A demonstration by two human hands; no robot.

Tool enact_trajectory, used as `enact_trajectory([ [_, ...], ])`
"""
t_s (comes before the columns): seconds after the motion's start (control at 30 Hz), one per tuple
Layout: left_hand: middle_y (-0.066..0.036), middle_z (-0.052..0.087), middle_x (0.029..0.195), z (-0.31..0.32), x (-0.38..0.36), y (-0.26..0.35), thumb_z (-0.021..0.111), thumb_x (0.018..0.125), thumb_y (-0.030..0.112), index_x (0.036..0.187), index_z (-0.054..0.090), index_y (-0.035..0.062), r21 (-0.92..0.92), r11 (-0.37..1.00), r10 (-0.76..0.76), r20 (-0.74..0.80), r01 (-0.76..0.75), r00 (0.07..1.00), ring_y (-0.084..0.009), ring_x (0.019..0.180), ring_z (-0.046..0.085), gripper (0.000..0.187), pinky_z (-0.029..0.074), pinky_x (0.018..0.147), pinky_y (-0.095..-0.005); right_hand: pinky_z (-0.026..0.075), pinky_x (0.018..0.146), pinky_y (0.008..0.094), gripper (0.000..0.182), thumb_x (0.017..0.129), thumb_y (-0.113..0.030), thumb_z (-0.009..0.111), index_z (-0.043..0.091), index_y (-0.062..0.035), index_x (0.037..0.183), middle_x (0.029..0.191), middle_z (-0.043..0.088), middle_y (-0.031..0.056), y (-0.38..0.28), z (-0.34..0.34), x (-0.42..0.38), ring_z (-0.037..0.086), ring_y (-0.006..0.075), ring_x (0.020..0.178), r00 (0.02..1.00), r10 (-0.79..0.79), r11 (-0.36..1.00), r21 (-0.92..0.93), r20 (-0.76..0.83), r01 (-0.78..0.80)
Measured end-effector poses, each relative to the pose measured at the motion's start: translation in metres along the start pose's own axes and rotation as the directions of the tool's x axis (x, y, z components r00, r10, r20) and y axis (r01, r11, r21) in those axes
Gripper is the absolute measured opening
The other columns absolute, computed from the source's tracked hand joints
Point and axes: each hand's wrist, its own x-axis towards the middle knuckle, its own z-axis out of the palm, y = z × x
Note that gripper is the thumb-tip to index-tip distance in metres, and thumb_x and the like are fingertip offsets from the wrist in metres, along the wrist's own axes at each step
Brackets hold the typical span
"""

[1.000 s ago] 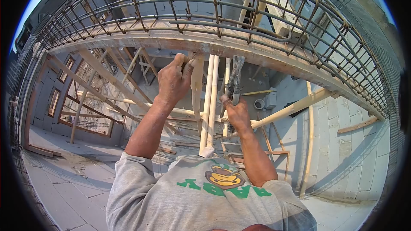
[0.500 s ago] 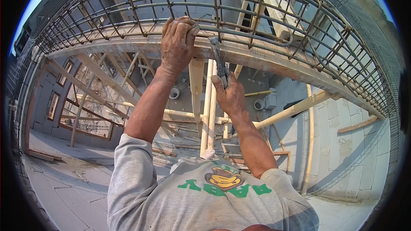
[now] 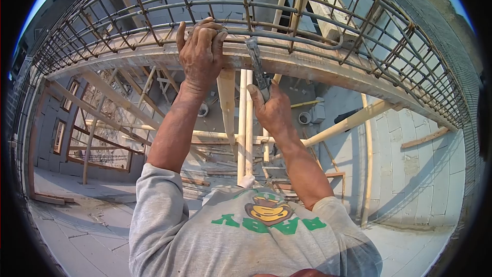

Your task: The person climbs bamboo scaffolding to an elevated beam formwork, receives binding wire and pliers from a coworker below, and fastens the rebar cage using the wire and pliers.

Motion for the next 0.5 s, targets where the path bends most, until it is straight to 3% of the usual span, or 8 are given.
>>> enact_trajectory([
  [0.03, -0.001, 0.067, 0.094, 0.002, 0.0, -0.004, 0.063, 0.088, 0.013, 0.085, 0.054, 0.0116, -0.014, 1.0, 0.014, -0.009, -0.014, 1.0, -0.0158, 0.105, 0.063, 0.01, 0.023, 0.112, -0.0409, 0.051, 0.061, 0.042, 0.046, 0.088, -0.037, 0.064, 0.056, 0.0069, 0.098, 0.079, 0.063, 0.021, -0.002, -0.006, -0.004, 0.064, 0.0392, 0.07, 0.999, 0.004, 0.999, -0.039, -0.045, -0.006],
  [0.13, -0.001, 0.067, 0.095, 0.002, 0.0, -0.003, 0.063, 0.089, 0.013, 0.085, 0.054, 0.0114, -0.003, 1.0, 0.008, -0.014, -0.008, 1.0, -0.0154, 0.106, 0.062, 0.009, 0.024, 0.112, -0.041, 0.049, 0.061, 0.0423, 0.032, 0.089, -0.028, 0.064, 0.058, 0.0036, 0.092, 0.078, 0.063, 0.0189, -0.01, -0.028, -0.012, 0.062, 0.0378, 0.069, 0.999, 0.042, 0.961, 0.273, -0.012, -0.037],
  [0.17, -0.001, 0.067, 0.095, 0.002, 0.0, -0.002, 0.063, 0.089, 0.013, 0.086, 0.055, 0.0115, -0.012, 1.0, -0.002, -0.023, 0.001, 1.0, -0.015, 0.108, 0.061, 0.009, 0.024, 0.112, -0.0408, 0.047, 0.058, 0.0418, 0.021, 0.089, -0.02, 0.063, 0.059, 0.0004, 0.087, 0.074, 0.061, 0.015, -0.008, -0.029, -0.013, 0.061, 0.0342, 0.067, 0.985, -0.028, 0.954, 0.291, -0.169, 0.077],
  [0.27, -0.003, 0.068, 0.1, 0.0, 0.0, 0.003, 0.06, 0.091, 0.012, 0.084, 0.053, 0.0102, -0.037, 0.999, -0.037, -0.01, 0.037, 0.999, -0.0172, 0.114, 0.059, 0.01, 0.024, 0.111, -0.0414, 0.047, 0.058, 0.0382, 0.015, 0.088, -0.016, 0.064, 0.061, -0.0013, 0.088, 0.069, 0.059, 0.0121, -0.013, -0.071, 0.0, 0.06, 0.032, 0.065, 0.937, -0.112, 0.967, 0.18, -0.331, 0.179],
  [0.33, -0.002, 0.068, 0.102, -0.003, -0.001, 0.002, 0.061, 0.09, 0.012, 0.085, 0.054, 0.0102, -0.042, 0.999, -0.025, 0.013, 0.026, 1.0, -0.0173, 0.116, 0.058, 0.009, 0.023, 0.112, -0.0416, 0.046, 0.058, 0.0331, 0.014, 0.09, -0.017, 0.063, 0.063, -0.0024, 0.091, 0.071, 0.061, 0.0082, -0.01, -0.101, 0.009, 0.059, 0.0234, 0.062, 0.9, -0.164, 0.964, 0.127, -0.403, 0.232],
  [0.43, -0.003, 0.068, 0.102, -0.004, -0.002, 0.0, 0.061, 0.091, 0.014, 0.086, 0.056, 0.0097, -0.043, 0.999, -0.01, 0.028, 0.011, 1.0, -0.0183, 0.118, 0.056, 0.009, 0.023, 0.112, -0.0415, 0.046, 0.057, 0.0283, 0.014, 0.092, -0.017, 0.062, 0.064, -0.0034, 0.093, 0.076, 0.065, 0.0046, -0.02, -0.142, 0.014, 0.057, 0.0137, 0.061, 0.85, -0.071, 0.952, 0.218, -0.522, 0.214],
  [0.47, -0.003, 0.068, 0.103, -0.003, -0.002, 0.001, 0.061, 0.091, 0.015, 0.086, 0.057, 0.0095, -0.053, 0.998, -0.021, 0.014, 0.021, 1.0, -0.0184, 0.118, 0.056, 0.009, 0.022, 0.112, -0.0415, 0.046, 0.056, 0.0233, 0.012, 0.092, -0.016, 0.061, 0.064, -0.0043, 0.094, 0.08, 0.068, 0.0028, -0.021, -0.154, 0.019, 0.055, 0.0066, 0.062, 0.819, -0.106, 0.946, 0.197, -0.565, 0.258],
  [0.5, -0.003, 0.068, 0.104, -0.001, -0.002, 0.002, 0.061, 0.091, 0.016, 0.086, 0.057, 0.0094, -0.061, 0.998, -0.033, 0.001, 0.033, 0.999, -0.0186, 0.118, 0.056, 0.009, 0.022, 0.112, -0.0415, 0.045, 0.055, 0.0203, 0.014, 0.093, -0.017, 0.061, 0.063, -0.0038, 0.095, 0.081, 0.069, 0.0047, -0.034, -0.167, 0.021, 0.056, 0.0062, 0.062, 0.807, -0.005, 0.923, 0.308, -0.59, 0.23],
])
